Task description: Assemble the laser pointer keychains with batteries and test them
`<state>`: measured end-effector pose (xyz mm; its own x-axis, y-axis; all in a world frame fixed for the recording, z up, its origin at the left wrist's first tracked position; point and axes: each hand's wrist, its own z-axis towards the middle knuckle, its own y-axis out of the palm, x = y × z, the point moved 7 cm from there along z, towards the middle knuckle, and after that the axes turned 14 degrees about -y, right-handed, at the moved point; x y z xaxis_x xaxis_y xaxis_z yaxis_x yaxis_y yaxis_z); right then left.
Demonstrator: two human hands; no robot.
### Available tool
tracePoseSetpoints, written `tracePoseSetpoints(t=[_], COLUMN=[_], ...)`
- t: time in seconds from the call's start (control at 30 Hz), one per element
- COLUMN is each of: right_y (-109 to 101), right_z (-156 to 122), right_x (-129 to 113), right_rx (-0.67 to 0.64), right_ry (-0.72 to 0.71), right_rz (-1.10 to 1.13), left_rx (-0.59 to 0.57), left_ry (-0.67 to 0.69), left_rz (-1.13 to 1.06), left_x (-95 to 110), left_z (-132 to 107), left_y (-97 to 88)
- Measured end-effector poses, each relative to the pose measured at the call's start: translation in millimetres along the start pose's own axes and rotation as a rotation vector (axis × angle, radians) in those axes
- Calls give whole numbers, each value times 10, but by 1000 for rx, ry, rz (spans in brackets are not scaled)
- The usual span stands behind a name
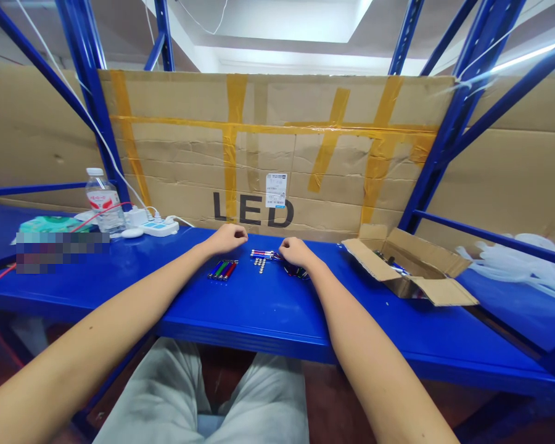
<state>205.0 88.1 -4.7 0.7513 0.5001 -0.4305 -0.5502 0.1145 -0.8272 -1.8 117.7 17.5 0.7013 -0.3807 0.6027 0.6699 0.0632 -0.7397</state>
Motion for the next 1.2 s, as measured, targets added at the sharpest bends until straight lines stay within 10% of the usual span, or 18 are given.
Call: tracePoseSetpoints(t=[0.27, 0.53, 1.2], right_y=[-111, 357, 454], right_z=[-17, -236, -339], right_x=[-364, -1378, -1398], right_rx=[248, -16, -388], right_ry=[-184, -779, -556], right_rz=[89, -5, -23], left_rx=[-319, -357, -331], left_ry=[38, 3, 116], left_rz=[72, 104, 127], left_x=[-12, -2, 41], left_z=[-305, -335, -317], left_y=[-50, 48, 85])
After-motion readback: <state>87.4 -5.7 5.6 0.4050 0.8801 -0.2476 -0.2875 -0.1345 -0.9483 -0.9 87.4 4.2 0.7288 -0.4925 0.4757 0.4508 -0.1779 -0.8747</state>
